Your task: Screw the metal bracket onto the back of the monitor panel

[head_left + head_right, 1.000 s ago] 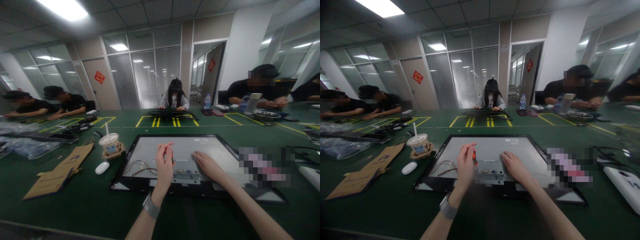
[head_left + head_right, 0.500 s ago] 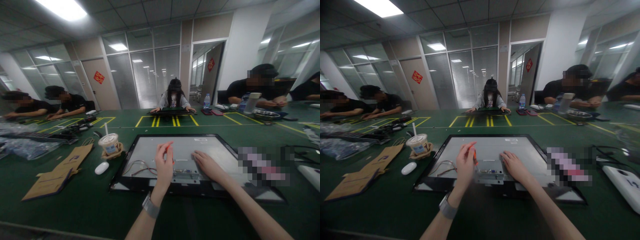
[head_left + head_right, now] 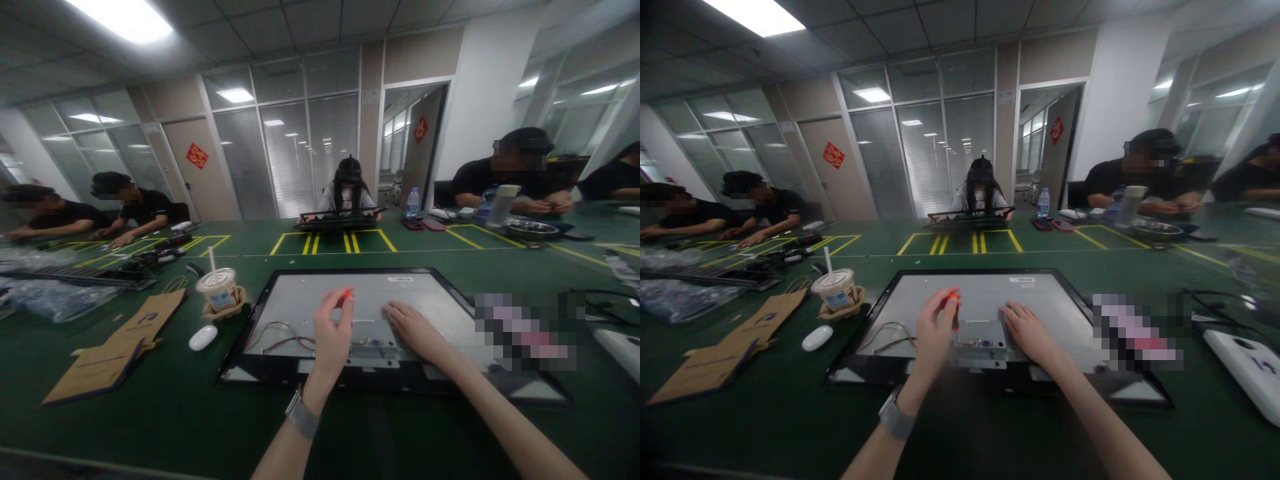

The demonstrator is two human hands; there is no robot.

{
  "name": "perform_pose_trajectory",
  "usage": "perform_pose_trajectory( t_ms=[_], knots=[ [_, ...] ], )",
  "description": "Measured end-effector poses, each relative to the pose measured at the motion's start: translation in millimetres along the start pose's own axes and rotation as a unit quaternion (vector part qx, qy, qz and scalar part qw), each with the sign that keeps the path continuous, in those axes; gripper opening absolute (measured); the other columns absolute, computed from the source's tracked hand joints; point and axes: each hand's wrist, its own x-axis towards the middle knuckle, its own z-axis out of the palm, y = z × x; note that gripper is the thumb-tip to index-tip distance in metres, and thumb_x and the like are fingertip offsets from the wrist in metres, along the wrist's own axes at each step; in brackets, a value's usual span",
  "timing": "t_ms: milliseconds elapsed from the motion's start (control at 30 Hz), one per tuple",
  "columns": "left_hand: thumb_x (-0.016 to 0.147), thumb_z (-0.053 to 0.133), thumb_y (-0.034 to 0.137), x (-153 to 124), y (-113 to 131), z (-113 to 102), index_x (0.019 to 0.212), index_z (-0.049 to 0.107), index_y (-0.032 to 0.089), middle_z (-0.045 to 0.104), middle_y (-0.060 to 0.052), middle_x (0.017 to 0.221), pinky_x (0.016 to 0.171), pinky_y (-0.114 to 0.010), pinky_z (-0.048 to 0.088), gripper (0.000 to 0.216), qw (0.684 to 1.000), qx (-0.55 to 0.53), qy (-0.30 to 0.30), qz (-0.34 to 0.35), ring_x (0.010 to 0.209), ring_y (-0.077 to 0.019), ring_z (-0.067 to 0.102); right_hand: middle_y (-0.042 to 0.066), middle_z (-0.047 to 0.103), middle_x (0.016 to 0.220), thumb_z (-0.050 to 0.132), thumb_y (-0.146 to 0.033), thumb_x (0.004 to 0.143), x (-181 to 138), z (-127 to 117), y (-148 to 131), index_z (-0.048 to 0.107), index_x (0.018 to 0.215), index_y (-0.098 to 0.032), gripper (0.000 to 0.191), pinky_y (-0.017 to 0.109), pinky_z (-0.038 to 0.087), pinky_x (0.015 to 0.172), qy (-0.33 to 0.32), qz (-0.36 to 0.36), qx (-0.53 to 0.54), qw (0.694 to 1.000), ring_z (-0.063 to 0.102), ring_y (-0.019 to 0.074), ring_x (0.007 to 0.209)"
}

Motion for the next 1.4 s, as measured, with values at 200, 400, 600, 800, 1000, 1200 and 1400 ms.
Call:
perform_pose_trajectory(
  t_ms=[200,400,600,800,1000,1200,1400],
  knots=[
    [0.090,0.066,0.033,0.4,0.3,-0.9,0.094,0.075,0.021,0.059,-0.004,0.094,0.077,-0.029,0.053,0.016,0.999,0.028,0.040,0.023,0.080,-0.0156,0.060,0.017,0.064,0.137,0.040,-0.020,0.098,-0.6,-1.2,-1.1,0.063,0.132,-0.018,0.041,0.051,0.049,0.106,-0.002,-0.001,-0.005,1.000,0.062,0.0307,0.124],
    [0.101,0.047,0.035,-1.1,3.1,-1.3,0.107,0.073,0.020,0.068,-0.009,0.107,0.087,-0.032,0.052,0.030,1.000,-0.005,0.016,0.023,0.099,-0.0201,0.065,0.018,0.063,0.138,0.041,-0.019,0.098,-0.1,-2.7,-2.7,0.063,0.133,-0.016,0.041,0.052,0.049,0.106,-0.015,0.002,-0.014,1.000,0.061,0.0318,0.124],
    [0.091,0.065,0.035,-0.6,-1.8,-1.0,0.100,0.075,0.020,0.062,-0.005,0.091,0.078,-0.030,0.053,0.020,0.998,0.035,0.031,0.037,0.080,-0.0162,0.062,0.019,0.062,0.138,0.039,-0.020,0.099,-0.6,-4.4,-4.6,0.062,0.134,-0.015,0.042,0.051,0.049,0.106,-0.015,0.002,-0.017,1.000,0.061,0.0315,0.125],
    [0.094,0.059,0.033,0.4,1.4,-3.4,0.093,0.075,0.021,0.063,-0.006,0.099,0.085,-0.030,0.051,0.019,0.995,0.051,0.068,0.049,0.092,-0.0178,0.062,0.019,0.063,0.137,0.039,-0.020,0.099,-0.6,-1.8,-3.0,0.063,0.132,-0.016,0.041,0.052,0.049,0.105,-0.005,0.000,-0.010,1.000,0.062,0.0316,0.124],
    [0.100,0.049,0.035,-0.4,2.1,-1.8,0.107,0.072,0.020,0.070,-0.007,0.095,0.079,-0.030,0.053,0.028,0.999,0.015,0.032,0.019,0.088,-0.0184,0.065,0.016,0.064,0.136,0.041,-0.020,0.098,-0.5,-1.1,-1.0,0.064,0.131,-0.019,0.040,0.052,0.050,0.105,0.002,-0.003,-0.001,1.000,0.062,0.0303,0.123],
    [0.090,0.066,0.034,1.5,1.6,-2.0,0.091,0.075,0.020,0.060,-0.004,0.089,0.075,-0.029,0.053,0.017,0.995,0.055,0.070,0.050,0.079,-0.0160,0.061,0.019,0.064,0.135,0.040,-0.019,0.098,-0.4,-2.1,-0.2,0.064,0.131,-0.015,0.041,0.052,0.051,0.103,-0.001,-0.011,-0.013,1.000,0.063,0.0316,0.122],
    [0.100,0.049,0.041,0.8,3.8,-4.1,0.104,0.074,0.021,0.062,-0.007,0.102,0.079,-0.030,0.053,0.032,0.996,0.051,0.060,0.032,0.089,-0.0178,0.062,0.019,0.064,0.136,0.040,-0.021,0.099,-0.4,0.2,0.9,0.064,0.131,-0.016,0.040,0.053,0.050,0.104,0.002,-0.008,-0.006,1.000,0.063,0.0314,0.122]
  ],
)
